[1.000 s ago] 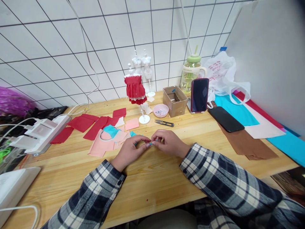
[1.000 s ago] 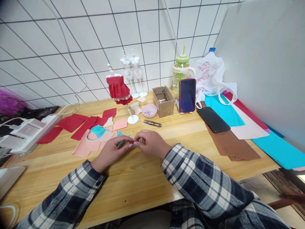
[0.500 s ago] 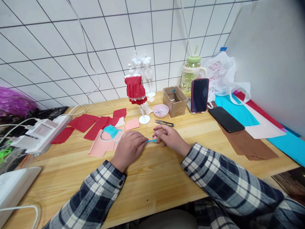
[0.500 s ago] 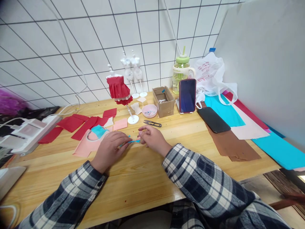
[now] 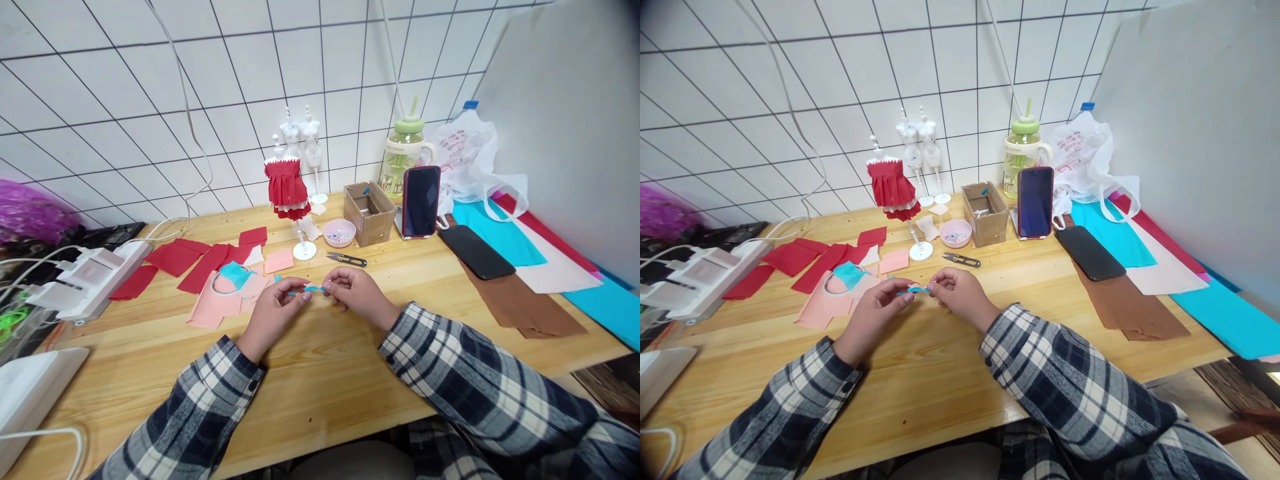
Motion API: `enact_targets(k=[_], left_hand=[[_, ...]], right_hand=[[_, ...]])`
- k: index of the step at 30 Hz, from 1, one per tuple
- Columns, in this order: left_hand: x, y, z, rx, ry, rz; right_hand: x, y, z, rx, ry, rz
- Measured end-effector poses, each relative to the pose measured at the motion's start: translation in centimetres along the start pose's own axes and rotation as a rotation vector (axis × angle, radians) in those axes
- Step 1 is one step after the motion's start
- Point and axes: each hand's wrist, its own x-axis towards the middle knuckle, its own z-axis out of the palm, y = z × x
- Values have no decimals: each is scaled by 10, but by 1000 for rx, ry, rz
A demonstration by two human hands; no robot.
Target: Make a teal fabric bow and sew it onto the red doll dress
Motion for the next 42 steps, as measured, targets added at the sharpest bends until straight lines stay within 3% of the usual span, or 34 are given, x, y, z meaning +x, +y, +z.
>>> enact_targets(k=[5, 8, 13, 19, 25, 30, 42], left_hand=[[1, 1, 5, -240, -20, -198], [1, 1, 7, -303, -9, -247], [1, 4, 8, -271, -5, -226], [0, 9, 7, -212, -4, -231], [0, 12, 7, -130, -21, -200], [0, 12, 6, -91, -61, -187], [-3, 10, 12, -232, -138, -269]], right_hand=[[-2, 3, 4, -25, -26, -9], [-2, 5, 4, -161, -12, -70], [-3, 6, 5, -341, -3, -216], [-2, 5, 3, -241, -30, -110], [-2, 5, 4, -270, 31, -191], [-2, 6, 5, -231, -22, -161], [0, 5, 3, -114, -16, -105]])
